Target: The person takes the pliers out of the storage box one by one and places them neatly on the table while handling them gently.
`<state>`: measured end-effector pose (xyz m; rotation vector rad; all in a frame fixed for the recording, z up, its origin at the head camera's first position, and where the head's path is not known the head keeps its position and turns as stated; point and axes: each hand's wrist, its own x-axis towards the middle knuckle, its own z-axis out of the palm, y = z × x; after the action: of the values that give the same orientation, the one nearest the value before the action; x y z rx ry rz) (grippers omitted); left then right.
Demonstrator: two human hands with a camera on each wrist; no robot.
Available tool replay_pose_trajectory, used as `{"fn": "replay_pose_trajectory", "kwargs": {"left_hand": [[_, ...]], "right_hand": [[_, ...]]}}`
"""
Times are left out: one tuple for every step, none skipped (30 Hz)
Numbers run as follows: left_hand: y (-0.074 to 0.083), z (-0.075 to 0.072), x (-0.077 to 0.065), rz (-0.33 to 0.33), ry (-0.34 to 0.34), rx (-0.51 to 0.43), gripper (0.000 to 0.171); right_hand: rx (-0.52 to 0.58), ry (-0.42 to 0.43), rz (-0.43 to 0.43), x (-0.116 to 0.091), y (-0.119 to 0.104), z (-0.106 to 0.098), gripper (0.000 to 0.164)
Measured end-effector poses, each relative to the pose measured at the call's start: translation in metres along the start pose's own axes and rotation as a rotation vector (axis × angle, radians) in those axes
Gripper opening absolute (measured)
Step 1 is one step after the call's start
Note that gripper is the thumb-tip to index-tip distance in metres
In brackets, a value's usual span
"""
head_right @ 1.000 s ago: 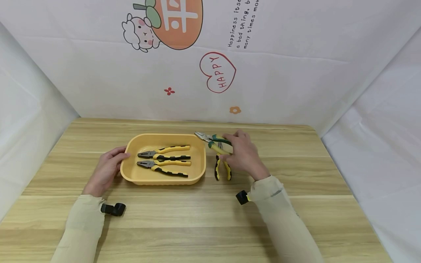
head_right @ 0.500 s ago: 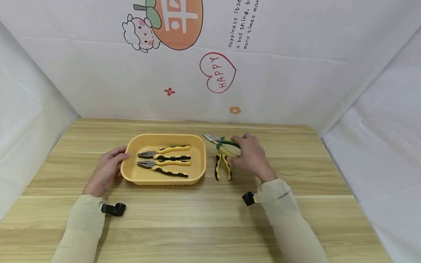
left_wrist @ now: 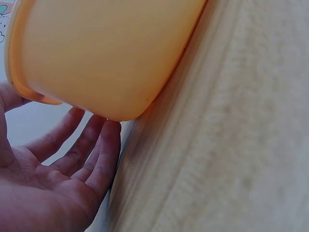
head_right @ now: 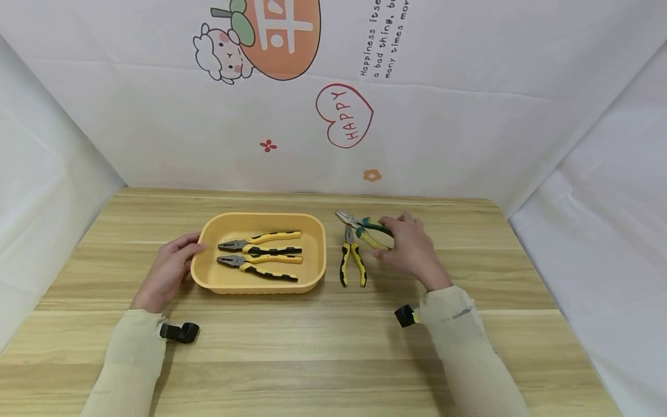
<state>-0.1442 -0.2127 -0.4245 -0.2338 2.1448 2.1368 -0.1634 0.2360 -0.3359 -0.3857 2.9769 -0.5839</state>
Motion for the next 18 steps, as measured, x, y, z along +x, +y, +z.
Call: {"fn": "replay_pose_trajectory", "kwargs": {"left_hand": [[0.0001, -0.0001, -0.0001, 0.0, -0.001, 0.002, 0.052], [0.0002, -0.0002, -0.0001, 0.001, -0.003, 0.004, 0.052], [0.0004, -0.0002, -0.0002, 0.001, -0.005, 0.005, 0.052], [0.0006, -0.0002, -0.0002, 0.002, -0.007, 0.006, 0.052], [0.0007, -0.0002, -0.0003, 0.003, -0.01, 0.006, 0.053], [0.0007, -0.0003, -0.0002, 0.005, -0.011, 0.006, 0.053], [0.0007, -0.0004, -0.0002, 0.007, -0.012, 0.007, 0.054], [0.0007, -0.0004, -0.0002, 0.009, -0.013, 0.007, 0.054], [0.0005, -0.0004, -0.0003, 0.009, -0.012, 0.006, 0.053], [0.0004, -0.0005, -0.0003, 0.01, -0.012, 0.006, 0.053], [0.0002, -0.0005, -0.0004, 0.011, -0.011, 0.004, 0.052], [0.0001, -0.0005, -0.0004, 0.012, -0.01, 0.005, 0.052], [0.0, -0.0005, -0.0005, 0.011, -0.009, 0.005, 0.051], [-0.0001, -0.0005, -0.0006, 0.01, -0.009, 0.005, 0.051], [0.0, -0.0004, -0.0006, 0.01, -0.009, 0.005, 0.051], [0.0, -0.0004, -0.0007, 0.008, -0.009, 0.006, 0.051], [0.0001, -0.0004, -0.0007, 0.007, -0.009, 0.006, 0.051], [0.0001, -0.0004, -0.0008, 0.005, -0.008, 0.008, 0.052]], "right_hand": [[-0.002, 0.0, 0.0, -0.0007, 0.0005, -0.0004, 0.065], [-0.003, -0.001, 0.001, -0.001, 0.0014, -0.0006, 0.065], [-0.004, -0.001, 0.002, -0.0015, 0.0022, -0.0008, 0.065], [-0.004, -0.001, 0.004, -0.0019, 0.0029, -0.0011, 0.065], [-0.005, -0.001, 0.003, -0.0026, 0.0035, -0.0015, 0.065], [-0.006, -0.002, 0.003, -0.003, 0.0041, -0.0018, 0.065], [-0.006, -0.004, 0.001, -0.0033, 0.0046, -0.0022, 0.066], [-0.007, -0.008, 0.001, -0.0036, 0.0052, -0.0025, 0.066], [-0.007, -0.01, 0.002, -0.0041, 0.0053, -0.0029, 0.066], [-0.007, -0.014, 0.003, -0.0043, 0.0057, -0.0031, 0.066], [-0.008, -0.015, 0.003, -0.0045, 0.0059, -0.0032, 0.066], [-0.01, -0.019, 0.005, -0.0046, 0.0061, -0.0034, 0.066], [-0.011, -0.022, 0.008, -0.0047, 0.0061, -0.0035, 0.066], [-0.015, -0.024, 0.012, -0.005, 0.0062, -0.0034, 0.066], [-0.016, -0.027, 0.016, -0.005, 0.0065, -0.0033, 0.066], [-0.02, -0.032, 0.021, -0.005, 0.0069, -0.0033, 0.066], [-0.023, -0.035, 0.025, -0.0051, 0.0072, -0.0032, 0.066], [-0.025, -0.041, 0.031, -0.0052, 0.0076, -0.0031, 0.067]]}}
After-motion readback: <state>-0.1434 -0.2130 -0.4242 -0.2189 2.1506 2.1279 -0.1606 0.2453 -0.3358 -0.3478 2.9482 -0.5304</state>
